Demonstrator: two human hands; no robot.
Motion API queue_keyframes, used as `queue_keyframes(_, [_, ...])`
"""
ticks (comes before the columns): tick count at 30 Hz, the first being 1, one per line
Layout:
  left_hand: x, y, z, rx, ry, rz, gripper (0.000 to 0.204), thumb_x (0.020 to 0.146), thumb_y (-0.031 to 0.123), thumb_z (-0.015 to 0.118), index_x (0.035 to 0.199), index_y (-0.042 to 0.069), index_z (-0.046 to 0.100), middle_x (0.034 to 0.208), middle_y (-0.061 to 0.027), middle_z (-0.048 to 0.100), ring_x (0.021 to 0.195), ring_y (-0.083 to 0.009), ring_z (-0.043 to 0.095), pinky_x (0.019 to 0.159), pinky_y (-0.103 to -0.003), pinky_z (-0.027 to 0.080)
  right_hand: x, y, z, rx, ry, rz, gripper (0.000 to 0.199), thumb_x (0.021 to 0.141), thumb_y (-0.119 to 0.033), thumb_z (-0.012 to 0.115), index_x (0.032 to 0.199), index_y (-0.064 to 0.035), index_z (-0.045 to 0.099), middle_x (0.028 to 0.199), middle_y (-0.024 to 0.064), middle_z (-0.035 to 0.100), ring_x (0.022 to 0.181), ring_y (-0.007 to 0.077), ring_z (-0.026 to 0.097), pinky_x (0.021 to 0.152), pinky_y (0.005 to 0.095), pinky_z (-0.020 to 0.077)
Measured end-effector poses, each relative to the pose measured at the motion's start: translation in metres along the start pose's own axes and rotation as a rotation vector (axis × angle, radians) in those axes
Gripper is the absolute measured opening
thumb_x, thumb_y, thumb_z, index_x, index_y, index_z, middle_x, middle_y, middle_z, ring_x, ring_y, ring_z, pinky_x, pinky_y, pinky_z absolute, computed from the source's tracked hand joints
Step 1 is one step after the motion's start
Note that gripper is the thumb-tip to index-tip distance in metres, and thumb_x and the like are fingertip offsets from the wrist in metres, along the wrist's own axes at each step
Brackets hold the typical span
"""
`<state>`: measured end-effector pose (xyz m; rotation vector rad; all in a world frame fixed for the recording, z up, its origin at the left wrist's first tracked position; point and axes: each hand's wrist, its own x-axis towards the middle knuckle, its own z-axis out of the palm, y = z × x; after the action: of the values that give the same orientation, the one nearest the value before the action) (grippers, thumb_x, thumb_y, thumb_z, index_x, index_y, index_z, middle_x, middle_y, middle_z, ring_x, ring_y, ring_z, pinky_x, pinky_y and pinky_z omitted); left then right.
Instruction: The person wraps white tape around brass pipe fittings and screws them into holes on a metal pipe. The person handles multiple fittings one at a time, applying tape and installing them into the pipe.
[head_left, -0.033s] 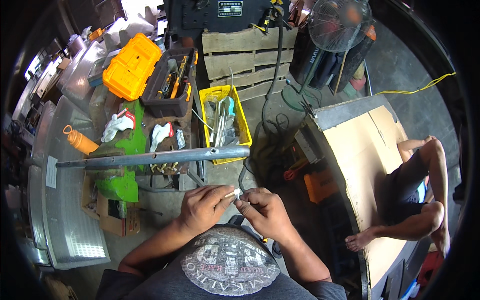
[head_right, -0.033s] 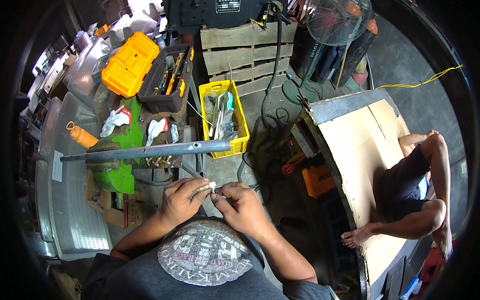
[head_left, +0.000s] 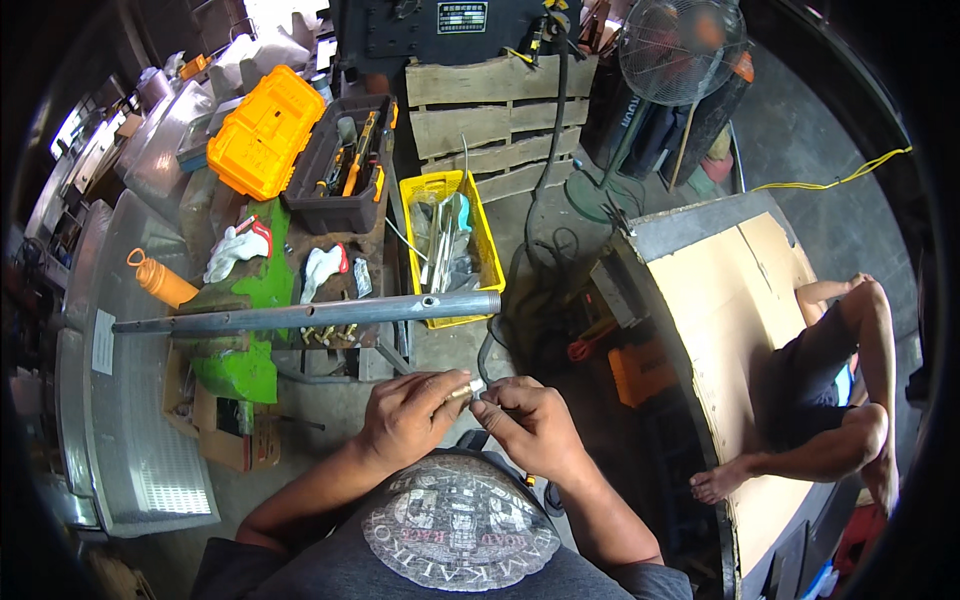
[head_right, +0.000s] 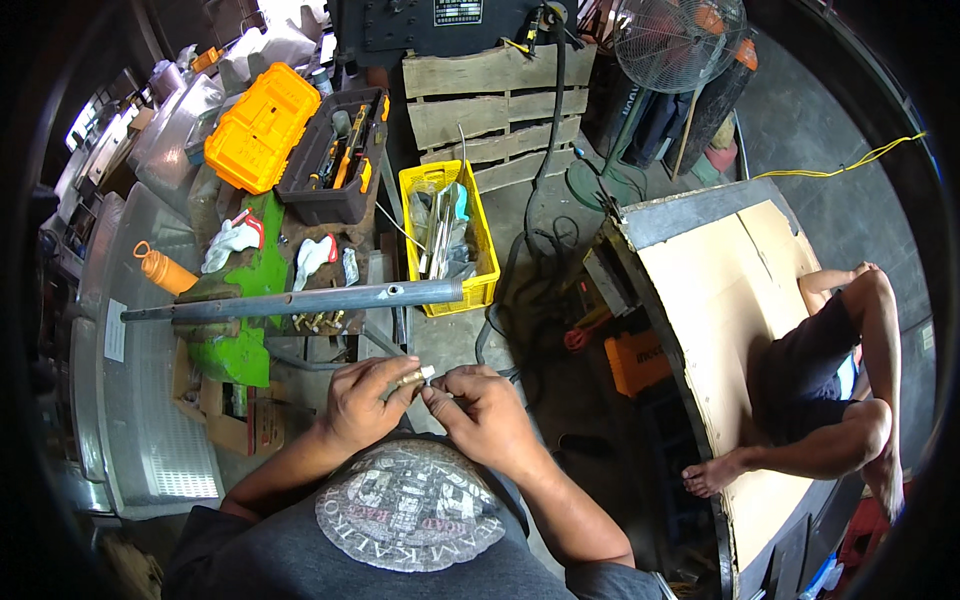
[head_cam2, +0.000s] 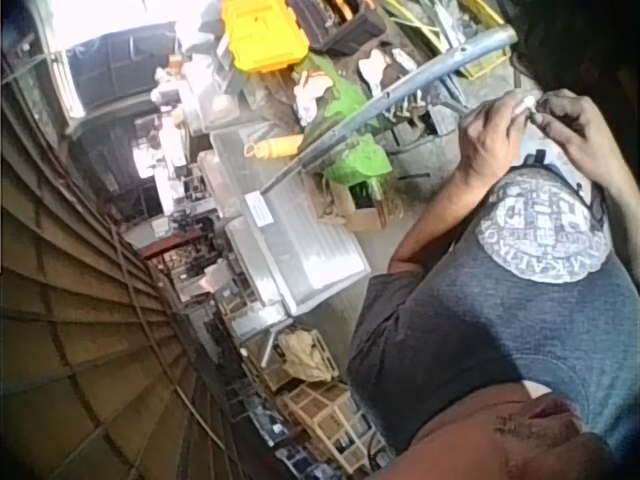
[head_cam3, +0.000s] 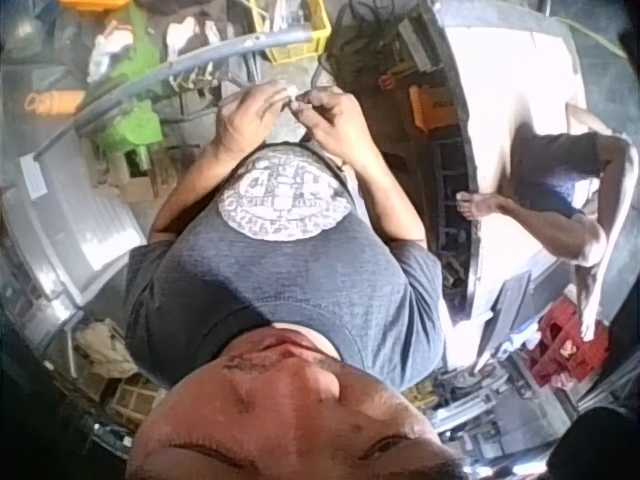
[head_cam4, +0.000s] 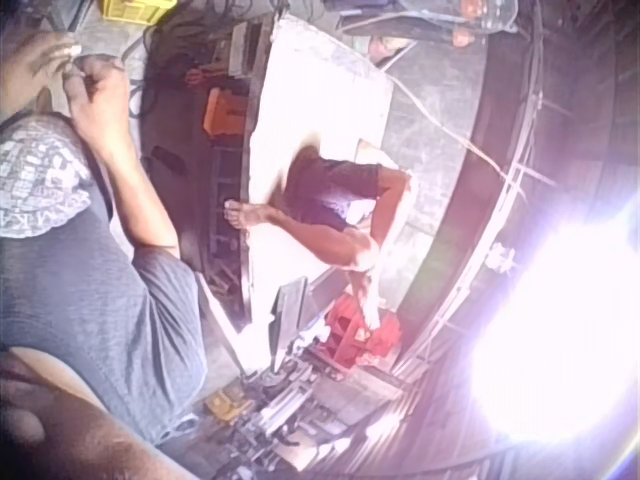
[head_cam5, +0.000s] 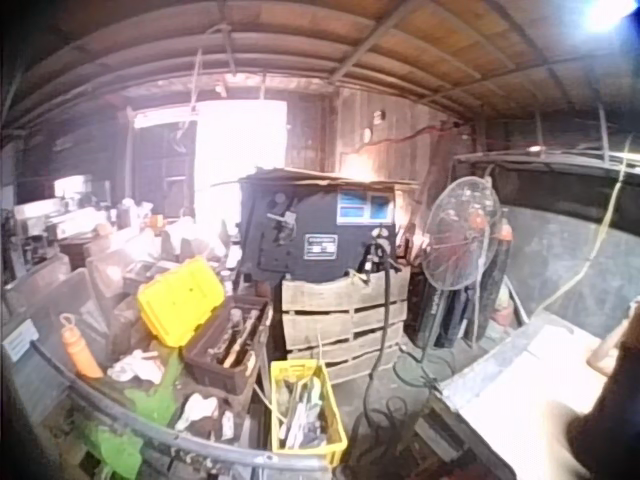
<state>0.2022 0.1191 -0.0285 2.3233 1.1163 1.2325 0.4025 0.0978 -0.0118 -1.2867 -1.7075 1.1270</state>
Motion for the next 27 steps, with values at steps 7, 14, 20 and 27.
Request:
queue_keyframes(7, [-0.002,-0.010,-0.001,0.020,-0.079,0.131,0.027,0.076,0.001,0.078,0.100,0.006,0.067,0.093,-0.0084,0.073,0.083,-0.0262,0.073,0.070,-0.037,0.059,0.007,0.006,-0.004,0.489,-0.146,0.311,0.023,0.099,-0.022,0.069,0.095,0.0014,0.070,0.083,-0.0010,0.067,0.073,0.0061,0.054,0.067,0.0258,0.0454])
queue_keyframes(14, [-0.010,-0.015,-0.002,0.058,-0.093,0.108,0.024,0.076,0.006,0.079,0.096,0.008,0.066,0.091,-0.0045,0.067,0.084,-0.0254,0.068,0.078,-0.037,0.057,0.002,0.013,-0.008,0.562,-0.184,0.349,0.028,0.097,-0.019,0.071,0.111,0.0051,0.069,0.095,0.0037,0.071,0.086,0.0098,0.065,0.078,0.0233,0.0510])
queue_keyframes(20, [-0.009,-0.020,-0.002,0.054,-0.023,0.110,0.024,0.076,0.006,0.079,0.093,0.009,0.063,0.094,-0.0048,0.065,0.088,-0.0259,0.068,0.096,-0.043,0.053,-0.004,0.009,-0.002,0.579,-0.214,0.402,0.034,0.097,-0.015,0.071,0.123,0.0055,0.065,0.099,0.0032,0.070,0.093,0.0072,0.060,0.084,0.0237,0.0494])
queue_keyframes(27, [-0.003,-0.019,-0.001,-0.037,-0.078,0.143,0.027,0.081,0.006,0.080,0.095,0.006,0.057,0.094,-0.0110,0.066,0.088,-0.0268,0.070,0.090,-0.044,0.056,-0.003,0.025,-0.006,0.522,-0.440,0.353,0.033,0.103,-0.014,0.060,0.130,0.0050,0.061,0.108,0.0058,0.069,0.099,0.0102,0.060,0.089,0.0259,0.0493])
